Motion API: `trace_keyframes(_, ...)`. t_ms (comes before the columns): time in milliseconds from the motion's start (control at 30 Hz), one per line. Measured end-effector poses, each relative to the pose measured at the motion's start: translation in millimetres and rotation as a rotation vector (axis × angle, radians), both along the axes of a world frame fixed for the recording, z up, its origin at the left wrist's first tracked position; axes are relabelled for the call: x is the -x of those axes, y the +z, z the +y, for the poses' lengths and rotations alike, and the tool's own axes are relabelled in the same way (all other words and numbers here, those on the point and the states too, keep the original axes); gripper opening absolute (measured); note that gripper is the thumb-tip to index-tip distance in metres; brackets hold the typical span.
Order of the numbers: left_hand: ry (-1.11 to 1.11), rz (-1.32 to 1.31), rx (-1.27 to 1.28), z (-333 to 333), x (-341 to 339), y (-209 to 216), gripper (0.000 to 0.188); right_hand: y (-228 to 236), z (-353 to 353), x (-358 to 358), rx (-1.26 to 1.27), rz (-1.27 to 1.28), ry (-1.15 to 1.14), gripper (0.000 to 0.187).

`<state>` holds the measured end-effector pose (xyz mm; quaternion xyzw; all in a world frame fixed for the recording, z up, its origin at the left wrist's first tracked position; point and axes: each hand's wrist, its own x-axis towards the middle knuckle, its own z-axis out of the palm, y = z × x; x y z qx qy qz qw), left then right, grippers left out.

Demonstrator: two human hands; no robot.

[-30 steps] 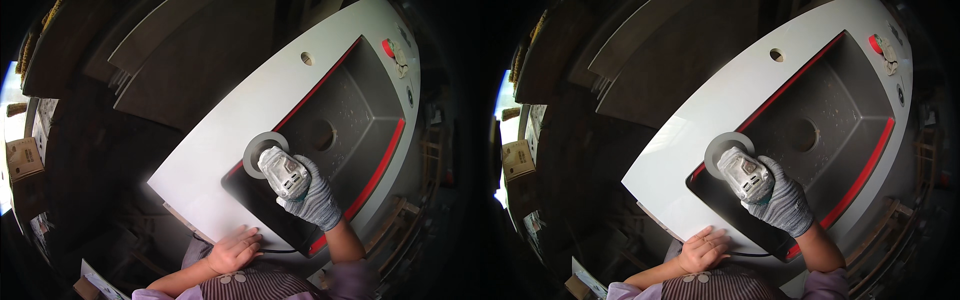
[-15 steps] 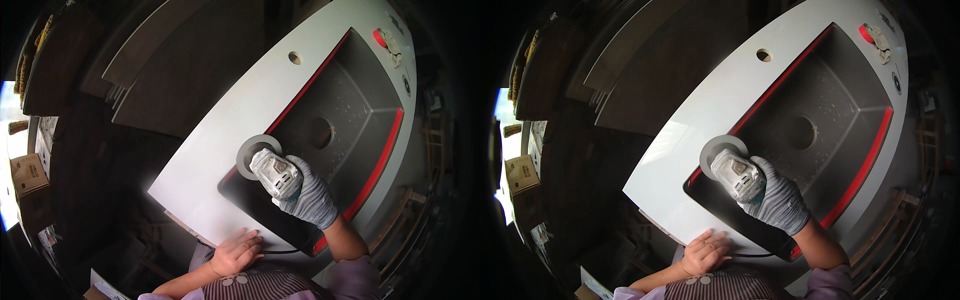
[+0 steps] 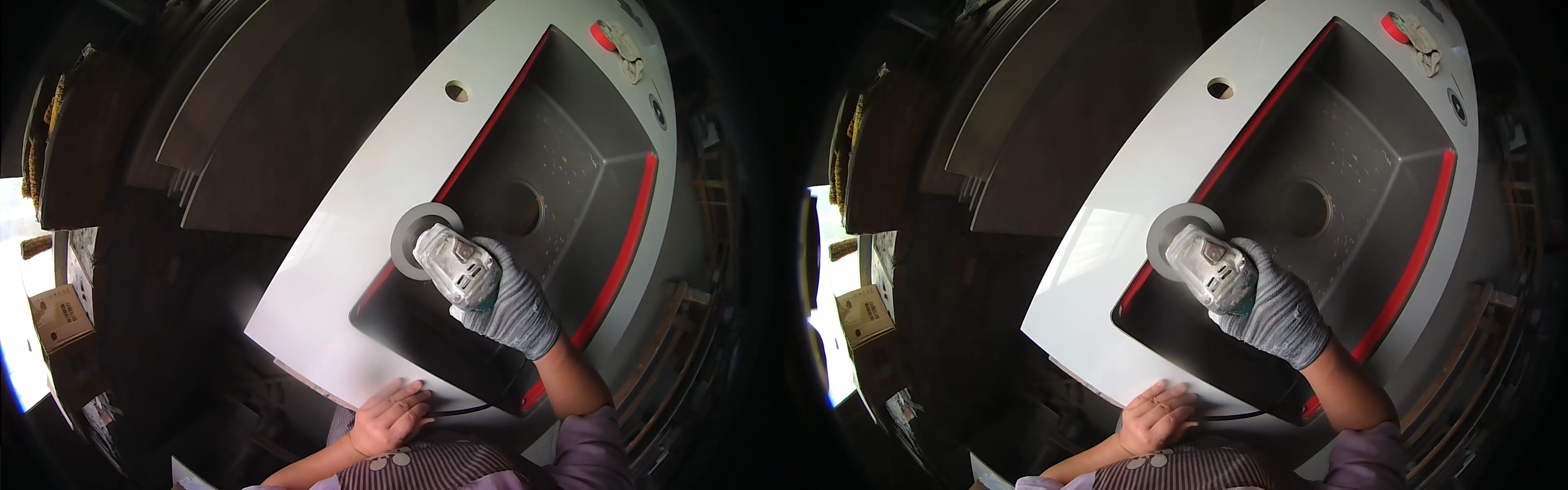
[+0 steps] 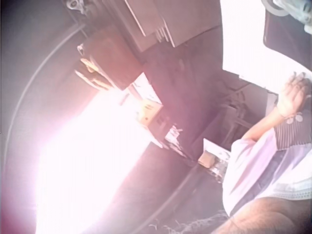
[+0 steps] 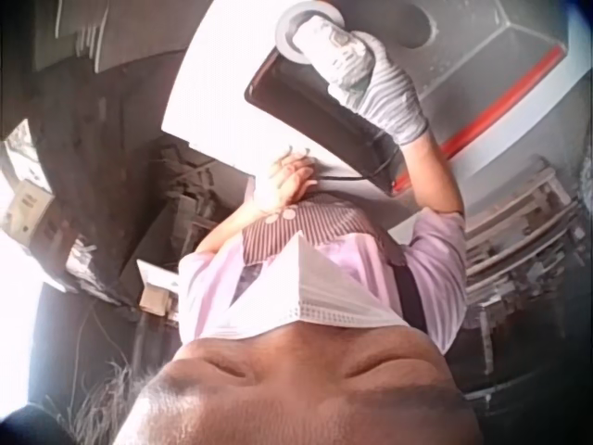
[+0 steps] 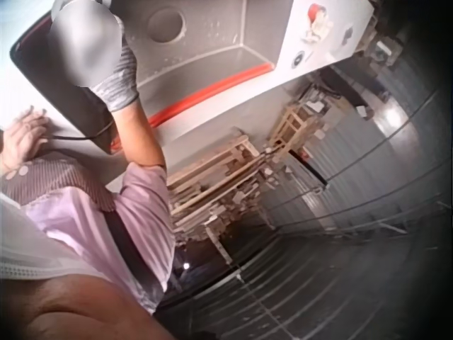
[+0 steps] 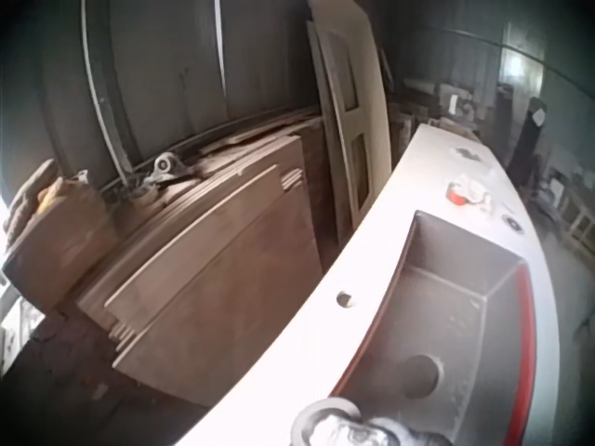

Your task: The person sands the white surface of a kitchen sink using a sanding block and then an electric sander. They wipe the surface with a cloth and inspect the edges before continuing to sand the flat areas.

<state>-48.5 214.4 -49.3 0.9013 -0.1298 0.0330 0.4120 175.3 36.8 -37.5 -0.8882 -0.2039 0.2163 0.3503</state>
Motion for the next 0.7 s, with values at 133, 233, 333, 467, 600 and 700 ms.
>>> trace_keyframes(133, -0.006, 0.011, -0.015, 1, -1, 1, 0.02, -4, -3, -5, -0.032, 0.01, -0.029, 0.086)
trace_keyframes(233, -0.004, -0.006, -0.032, 1, -7, 5, 0.019, -1, -4, -13, -0.034, -0.024, -0.039, 0.082)
trace_keyframes(333, -0.015, 0.015, -0.041, 1, -4, 3, 0.02, -3, -7, -19, -0.046, -0.03, -0.065, 0.084)
trace_keyframes(467, -0.018, 0.016, -0.038, 2, -5, 2, 0.019, -5, -12, -32, -0.067, 0.043, -0.131, 0.088)
trace_keyframes(600, -0.013, 0.002, -0.04, 0, -6, 2, 0.019, -10, -19, -46, -0.07, 0.045, -0.19, 0.094)
trace_keyframes(700, -0.01, 0.002, -0.042, 0, -7, 3, 0.019, -14, -22, -55, -0.026, -0.027, -0.266, 0.096)
